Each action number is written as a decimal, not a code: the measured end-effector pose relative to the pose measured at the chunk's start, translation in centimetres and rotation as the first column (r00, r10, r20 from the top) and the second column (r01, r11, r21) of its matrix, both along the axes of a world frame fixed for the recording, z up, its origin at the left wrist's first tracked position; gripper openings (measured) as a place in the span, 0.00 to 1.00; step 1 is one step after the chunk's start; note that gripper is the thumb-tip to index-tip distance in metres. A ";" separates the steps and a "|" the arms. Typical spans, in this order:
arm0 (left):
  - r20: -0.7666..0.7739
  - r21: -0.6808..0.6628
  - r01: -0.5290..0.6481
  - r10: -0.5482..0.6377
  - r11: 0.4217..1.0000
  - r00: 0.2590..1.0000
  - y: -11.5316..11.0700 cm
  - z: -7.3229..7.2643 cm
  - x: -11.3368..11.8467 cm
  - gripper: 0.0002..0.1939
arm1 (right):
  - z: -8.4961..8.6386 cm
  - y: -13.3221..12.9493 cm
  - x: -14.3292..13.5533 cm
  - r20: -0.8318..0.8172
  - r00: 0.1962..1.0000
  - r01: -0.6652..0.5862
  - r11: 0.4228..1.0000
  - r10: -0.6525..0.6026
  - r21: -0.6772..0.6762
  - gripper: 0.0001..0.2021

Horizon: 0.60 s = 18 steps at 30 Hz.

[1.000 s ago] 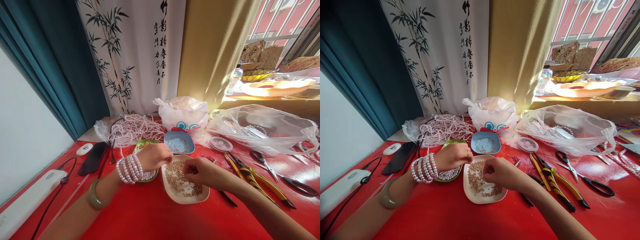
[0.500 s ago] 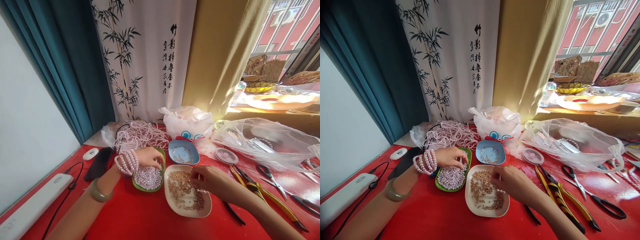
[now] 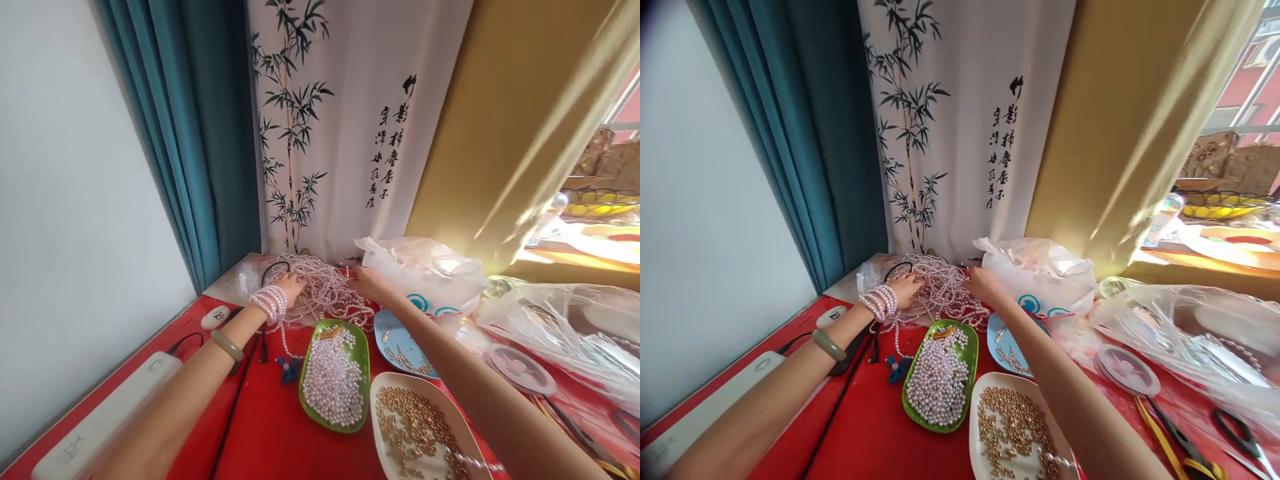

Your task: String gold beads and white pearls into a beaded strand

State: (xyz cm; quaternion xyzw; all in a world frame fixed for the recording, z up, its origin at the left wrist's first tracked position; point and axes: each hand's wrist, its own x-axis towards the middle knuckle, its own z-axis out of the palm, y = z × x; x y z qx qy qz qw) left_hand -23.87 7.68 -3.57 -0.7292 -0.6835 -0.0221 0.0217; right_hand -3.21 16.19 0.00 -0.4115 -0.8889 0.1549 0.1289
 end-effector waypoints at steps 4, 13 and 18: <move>-0.030 -0.052 0.117 -0.119 0.992 0.992 0.0 0.0 -1.9 0.20 | -0.6 2.4 -4.3 0.033 0.997 0.074 0.994 -0.077 0.076 0.14; -0.007 -0.089 0.285 -0.286 0.955 0.958 -1.6 -1.0 -4.8 0.19 | -2.3 7.8 -9.6 0.206 0.963 0.198 0.975 -0.175 -0.100 0.14; 0.020 -0.090 0.288 -0.287 0.953 0.958 -1.6 -1.1 -5.9 0.17 | -3.6 9.3 -10.2 0.194 0.969 0.194 0.953 -0.150 -0.233 0.14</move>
